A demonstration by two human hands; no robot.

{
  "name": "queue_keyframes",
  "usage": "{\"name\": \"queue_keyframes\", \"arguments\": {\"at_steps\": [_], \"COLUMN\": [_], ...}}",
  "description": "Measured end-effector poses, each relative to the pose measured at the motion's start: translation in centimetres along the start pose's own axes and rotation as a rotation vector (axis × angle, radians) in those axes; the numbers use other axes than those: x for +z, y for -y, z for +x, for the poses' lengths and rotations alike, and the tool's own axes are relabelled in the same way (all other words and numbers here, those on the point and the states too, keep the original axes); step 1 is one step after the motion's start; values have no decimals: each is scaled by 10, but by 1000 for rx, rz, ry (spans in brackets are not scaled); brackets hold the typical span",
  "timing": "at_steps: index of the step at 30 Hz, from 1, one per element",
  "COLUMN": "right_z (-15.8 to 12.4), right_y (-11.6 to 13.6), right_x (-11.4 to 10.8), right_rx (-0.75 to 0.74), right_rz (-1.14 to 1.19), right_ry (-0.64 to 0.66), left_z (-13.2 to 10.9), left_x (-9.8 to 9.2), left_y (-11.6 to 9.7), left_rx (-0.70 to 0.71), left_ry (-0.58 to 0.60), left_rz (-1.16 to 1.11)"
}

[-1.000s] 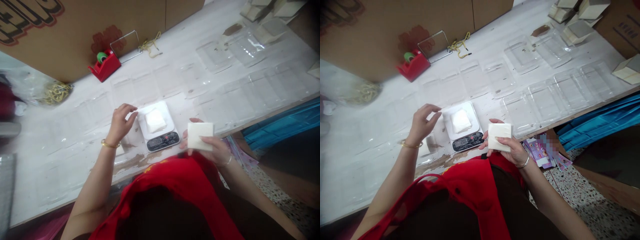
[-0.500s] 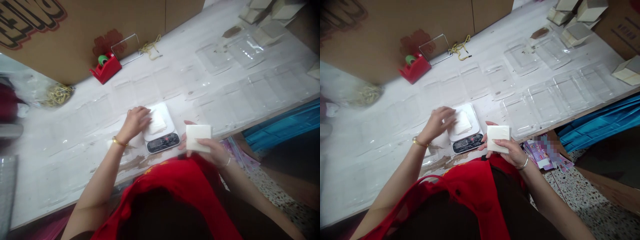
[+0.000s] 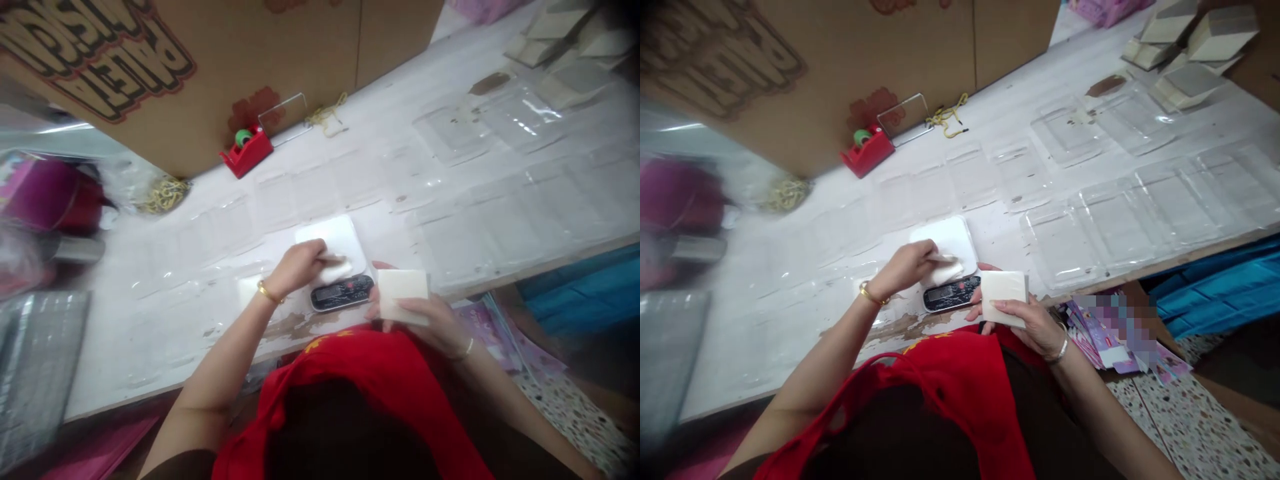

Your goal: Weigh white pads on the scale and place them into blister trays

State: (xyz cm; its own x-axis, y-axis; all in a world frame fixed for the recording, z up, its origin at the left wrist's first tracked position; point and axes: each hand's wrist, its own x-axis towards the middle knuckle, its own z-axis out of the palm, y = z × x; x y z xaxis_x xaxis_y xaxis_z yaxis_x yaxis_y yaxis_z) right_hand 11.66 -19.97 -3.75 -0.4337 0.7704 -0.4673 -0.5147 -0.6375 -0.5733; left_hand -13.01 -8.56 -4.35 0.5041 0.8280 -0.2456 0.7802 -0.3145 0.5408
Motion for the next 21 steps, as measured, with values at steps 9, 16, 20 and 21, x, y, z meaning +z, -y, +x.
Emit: {"name": "queue_keyframes", "arguments": {"at_steps": [9, 16, 20, 21], "right_z": [8, 27, 32, 33], "right_y": [-4, -14, -20, -21], "right_x": [21, 37, 49, 51], "right_rx": [123, 239, 268, 282], "right_rz": [-129, -215, -243, -249], "right_ry": [-55, 97, 163, 183], "left_z": [-154, -208, -198, -198], "left_x": [-110, -119, -95, -92], "left_y": [104, 162, 175, 176], "left_rx": [-368, -525, -504, -498], "left_ry": [34, 312, 84, 0], "left_rz": [-375, -251, 26, 90]}}
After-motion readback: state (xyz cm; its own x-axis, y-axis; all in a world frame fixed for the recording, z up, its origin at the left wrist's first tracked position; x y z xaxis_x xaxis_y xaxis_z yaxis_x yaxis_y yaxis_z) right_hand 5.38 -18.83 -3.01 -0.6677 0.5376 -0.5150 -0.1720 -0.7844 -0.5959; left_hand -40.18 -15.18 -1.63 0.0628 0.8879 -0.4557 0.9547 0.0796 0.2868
